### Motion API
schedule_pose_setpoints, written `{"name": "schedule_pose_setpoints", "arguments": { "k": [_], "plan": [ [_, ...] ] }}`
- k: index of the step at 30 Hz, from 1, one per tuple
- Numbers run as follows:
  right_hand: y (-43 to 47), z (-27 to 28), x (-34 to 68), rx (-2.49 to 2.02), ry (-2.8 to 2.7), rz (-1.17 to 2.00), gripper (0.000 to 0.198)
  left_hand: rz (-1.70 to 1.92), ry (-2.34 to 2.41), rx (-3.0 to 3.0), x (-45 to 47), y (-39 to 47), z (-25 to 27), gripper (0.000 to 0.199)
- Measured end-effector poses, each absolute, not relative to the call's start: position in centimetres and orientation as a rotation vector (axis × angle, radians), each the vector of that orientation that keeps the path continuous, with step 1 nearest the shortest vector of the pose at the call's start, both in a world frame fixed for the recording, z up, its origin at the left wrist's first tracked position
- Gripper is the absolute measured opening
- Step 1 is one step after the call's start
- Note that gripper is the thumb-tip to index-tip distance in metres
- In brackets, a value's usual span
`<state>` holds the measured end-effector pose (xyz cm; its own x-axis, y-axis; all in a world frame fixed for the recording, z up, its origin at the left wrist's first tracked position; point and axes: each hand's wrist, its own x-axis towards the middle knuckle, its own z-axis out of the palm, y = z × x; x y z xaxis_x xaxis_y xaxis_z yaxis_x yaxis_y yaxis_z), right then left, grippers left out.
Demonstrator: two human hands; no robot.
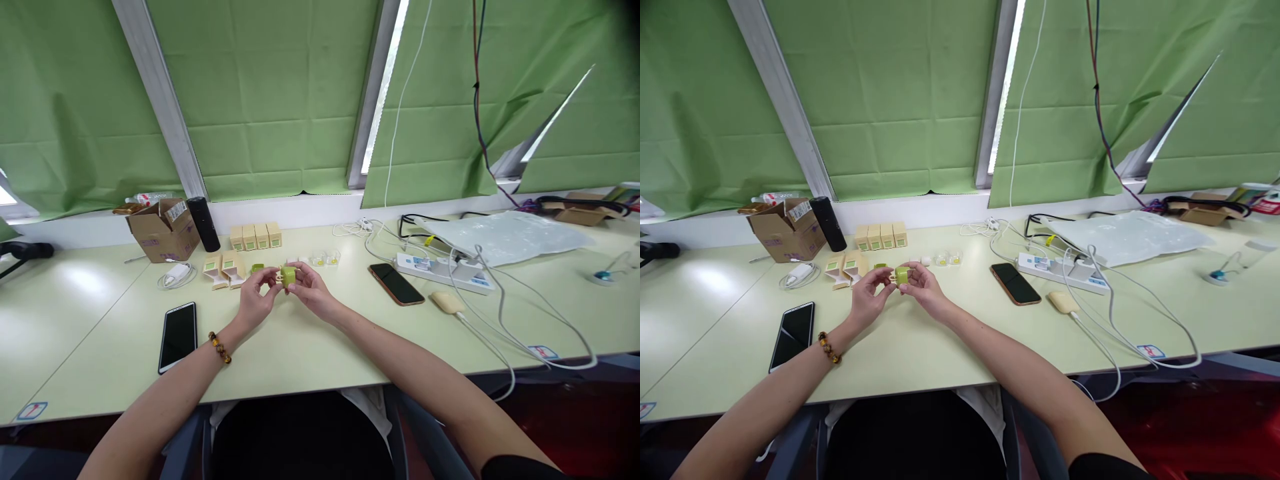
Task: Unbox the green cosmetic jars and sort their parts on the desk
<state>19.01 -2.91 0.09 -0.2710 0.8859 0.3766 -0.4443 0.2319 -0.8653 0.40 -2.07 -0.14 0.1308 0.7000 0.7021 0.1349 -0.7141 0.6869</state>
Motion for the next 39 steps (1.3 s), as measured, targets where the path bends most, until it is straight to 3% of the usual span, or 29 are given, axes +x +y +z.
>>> {"name": "schedule_pose_setpoints", "arguments": {
  "k": [2, 12, 24, 33, 39],
  "plan": [
    [-2.8, 0.2, 19.1, -0.521, -1.308, 1.257, 0.052, 1.580, 0.782, 1.871, 0.3, -1.9, -0.2, 0.037],
    [-3.3, 0.5, 19.4, -0.758, -1.665, 0.432, 0.043, 1.411, 0.767, 1.937, -0.1, -1.7, 0.2, 0.045],
    [-3.9, 0.7, 19.4, -0.635, -1.719, 0.195, 0.049, 1.665, 0.883, 2.232, 0.1, -2.1, 0.7, 0.037],
    [-3.7, 0.7, 20.5, -0.584, -1.723, -0.450, 0.021, 1.970, 0.791, 2.836, -0.1, -3.2, 1.2, 0.041],
    [-3.4, 0.3, 20.7, -0.678, -1.778, -0.436, 0.019, 1.875, 0.854, 2.825, 0.0, -3.3, 0.8, 0.039]
  ]
}}
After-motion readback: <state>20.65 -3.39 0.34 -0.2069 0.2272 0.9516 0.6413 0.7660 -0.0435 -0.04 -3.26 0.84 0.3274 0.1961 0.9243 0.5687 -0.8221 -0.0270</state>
